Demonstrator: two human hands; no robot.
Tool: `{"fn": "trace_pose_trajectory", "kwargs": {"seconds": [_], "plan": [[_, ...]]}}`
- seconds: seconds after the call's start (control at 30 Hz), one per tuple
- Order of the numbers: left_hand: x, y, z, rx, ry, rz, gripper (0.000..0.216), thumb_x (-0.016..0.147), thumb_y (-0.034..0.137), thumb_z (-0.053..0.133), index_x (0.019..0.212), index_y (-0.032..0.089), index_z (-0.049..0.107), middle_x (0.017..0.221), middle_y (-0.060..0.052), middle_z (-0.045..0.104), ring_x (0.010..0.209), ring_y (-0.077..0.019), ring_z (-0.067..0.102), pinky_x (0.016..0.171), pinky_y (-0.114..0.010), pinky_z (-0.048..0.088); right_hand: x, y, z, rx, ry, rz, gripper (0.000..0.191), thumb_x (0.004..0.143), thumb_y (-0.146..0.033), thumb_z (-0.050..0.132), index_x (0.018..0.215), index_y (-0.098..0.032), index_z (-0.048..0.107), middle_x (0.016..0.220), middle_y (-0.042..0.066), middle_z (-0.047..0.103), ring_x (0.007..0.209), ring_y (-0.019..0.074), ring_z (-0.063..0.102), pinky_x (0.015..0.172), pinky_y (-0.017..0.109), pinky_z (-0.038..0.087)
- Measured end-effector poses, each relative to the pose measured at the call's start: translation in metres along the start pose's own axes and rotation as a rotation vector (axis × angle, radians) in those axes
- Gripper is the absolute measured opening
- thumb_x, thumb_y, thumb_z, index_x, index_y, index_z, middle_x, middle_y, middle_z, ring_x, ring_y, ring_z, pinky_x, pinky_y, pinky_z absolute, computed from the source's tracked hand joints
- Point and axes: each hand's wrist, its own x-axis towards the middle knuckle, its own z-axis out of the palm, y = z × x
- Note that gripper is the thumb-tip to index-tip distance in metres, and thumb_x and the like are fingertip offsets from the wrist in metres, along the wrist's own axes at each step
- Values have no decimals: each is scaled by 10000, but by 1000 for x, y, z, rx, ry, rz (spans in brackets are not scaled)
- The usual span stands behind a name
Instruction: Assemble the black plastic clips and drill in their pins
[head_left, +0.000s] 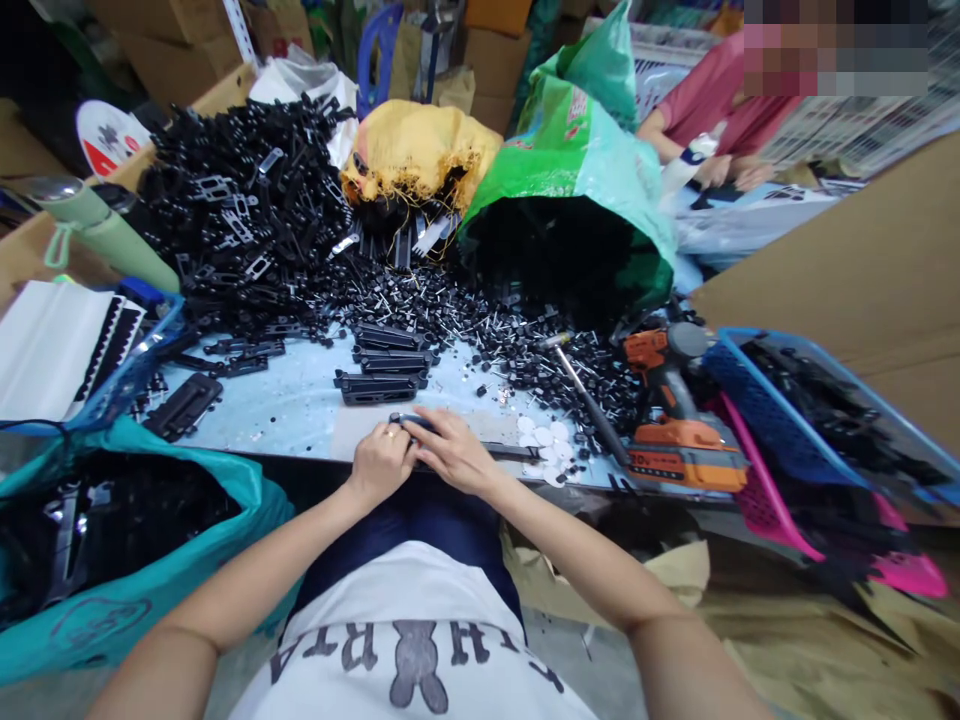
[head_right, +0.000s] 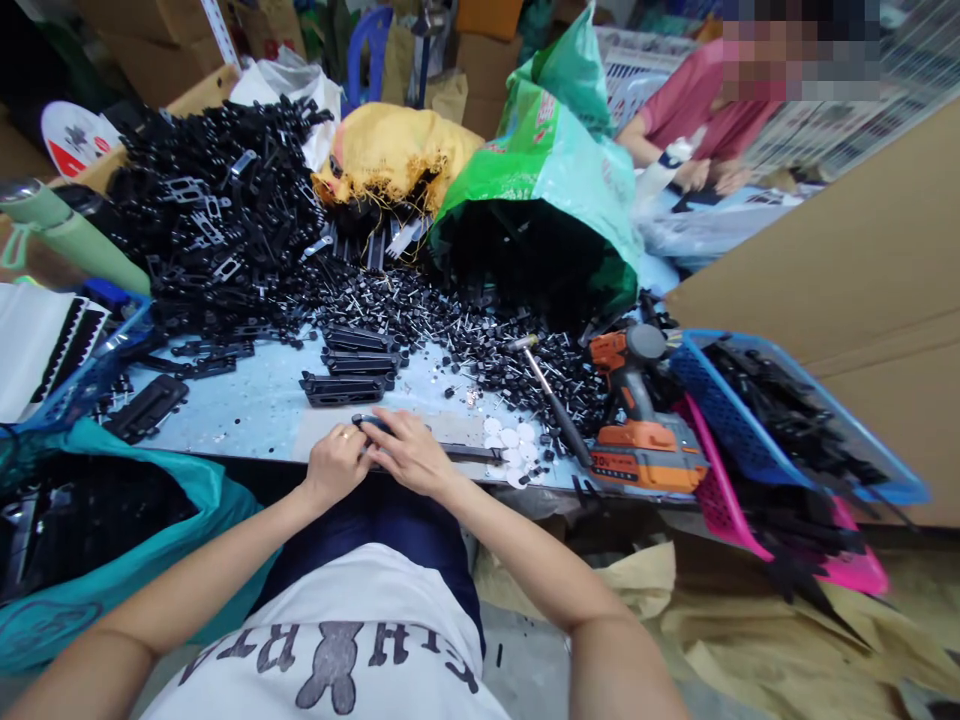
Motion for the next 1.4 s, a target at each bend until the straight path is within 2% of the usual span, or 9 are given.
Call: {"fn": "trace_pose_trajectory", "kwargs": {"seconds": [0.13,0.23,0.37,0.63,0.83,1.0,1.13,1.23,1.4], "plan": [[27,-5,1,45,54,456,409,882,355,466,1218,124,503,1127,-149,592,1064,-244,532,881,-359,397,-51,36,-16,-259,96,198,585,788,-640,465,1030,-124,593,1008,175,597,926,276,549,763,401,439],[46,2,5,70,0,434,390,877,393,468,1093,82,565,929,-142,628,911,-237,574,749,-332,423,-69,57,-26,-371,45,204,493,836,-608,413,684,-168,574,637,79,571,631,194,544,559,297,378],[42,4,-10,16,100,438,421,909,412,372,708,124,604,676,-95,605,686,-191,577,597,-291,408,-58,49,-55,-349,65,56,501,875,-560,384,557,-187,492,534,41,517,501,139,479,486,280,283],[-30,40,-76,-727,260,593,505,948,403,182,597,184,471,479,-13,503,447,-100,476,460,-242,352,-39,-30,-78,684,12,-351,515,893,-603,226,613,-218,424,448,-11,415,440,122,425,443,276,287],[-41,68,-58,-886,747,413,615,917,524,83,874,176,588,685,-77,640,669,-151,619,608,-270,486,-3,-85,1,868,707,234,510,885,-492,-29,914,-258,423,731,80,464,607,211,496,552,384,449],[-28,4,-20,-267,617,492,808,817,704,128,1178,116,548,872,-140,669,869,-226,635,745,-352,513,44,-26,23,530,546,217,299,910,-383,286,1084,-236,479,1114,131,497,1050,256,486,855,465,430],[-1,-38,0,101,257,318,695,759,645,481,1233,138,524,1174,-172,591,1164,-297,504,940,-424,430,86,44,22,229,296,140,325,852,-433,492,1060,-208,600,1239,113,501,1200,258,404,992,465,342],[19,-48,5,203,116,166,777,706,538,637,1318,108,428,1390,-192,393,1338,-345,253,1066,-495,270,113,68,34,71,123,125,439,780,-529,569,1087,-223,641,1276,91,510,1279,301,312,1033,513,272],[44,-73,-4,183,68,119,678,755,419,638,1346,185,404,1417,-161,362,1348,-309,248,1088,-515,206,149,68,57,-25,67,202,354,821,-438,546,1076,-223,663,1296,84,508,1300,303,281,1047,542,215]]}}
